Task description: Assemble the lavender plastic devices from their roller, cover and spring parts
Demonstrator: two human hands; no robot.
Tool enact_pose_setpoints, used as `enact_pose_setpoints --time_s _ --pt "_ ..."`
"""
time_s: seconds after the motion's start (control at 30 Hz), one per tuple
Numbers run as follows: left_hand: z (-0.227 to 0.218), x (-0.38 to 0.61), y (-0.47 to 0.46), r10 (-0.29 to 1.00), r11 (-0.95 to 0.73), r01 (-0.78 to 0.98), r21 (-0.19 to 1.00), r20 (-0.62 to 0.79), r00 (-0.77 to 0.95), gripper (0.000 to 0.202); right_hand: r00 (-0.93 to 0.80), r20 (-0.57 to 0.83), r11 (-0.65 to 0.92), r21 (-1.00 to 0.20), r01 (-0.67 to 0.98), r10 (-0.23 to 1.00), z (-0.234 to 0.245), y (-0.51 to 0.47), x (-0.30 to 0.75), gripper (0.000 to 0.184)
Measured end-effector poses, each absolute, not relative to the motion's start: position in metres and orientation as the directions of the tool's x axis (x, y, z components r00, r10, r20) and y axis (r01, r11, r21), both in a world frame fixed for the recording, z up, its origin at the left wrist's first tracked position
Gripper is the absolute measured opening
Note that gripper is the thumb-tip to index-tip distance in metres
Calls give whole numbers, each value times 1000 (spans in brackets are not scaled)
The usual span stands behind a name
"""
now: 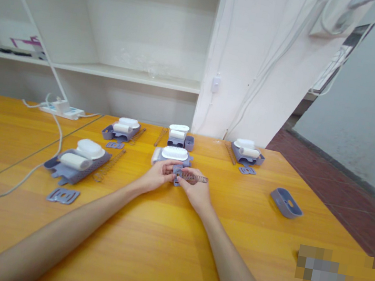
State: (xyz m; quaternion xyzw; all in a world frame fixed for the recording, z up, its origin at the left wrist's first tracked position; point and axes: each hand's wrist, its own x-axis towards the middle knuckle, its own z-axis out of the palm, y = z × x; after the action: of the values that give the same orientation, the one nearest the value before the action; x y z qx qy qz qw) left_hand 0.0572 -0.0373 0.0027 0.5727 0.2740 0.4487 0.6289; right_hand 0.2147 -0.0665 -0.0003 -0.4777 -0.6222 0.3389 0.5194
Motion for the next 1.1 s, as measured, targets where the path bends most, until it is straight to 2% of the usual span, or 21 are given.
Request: enact_pose_setpoints --time_s 0.27,0.6,1.1 --pt "2 56 -37 890 -46 -258 965 157 428 51 -78 283 293 -940 175 956 4 -67 213 29" --pt "5 55 -36 893 -53 -265 963 164 419 49 -14 296 295 -943 155 955 -5 -65 212 37" --pt "-1 58 -33 950 -104 -178 979 151 273 34 40 447 412 -854 319 894 15 -78 210 22"
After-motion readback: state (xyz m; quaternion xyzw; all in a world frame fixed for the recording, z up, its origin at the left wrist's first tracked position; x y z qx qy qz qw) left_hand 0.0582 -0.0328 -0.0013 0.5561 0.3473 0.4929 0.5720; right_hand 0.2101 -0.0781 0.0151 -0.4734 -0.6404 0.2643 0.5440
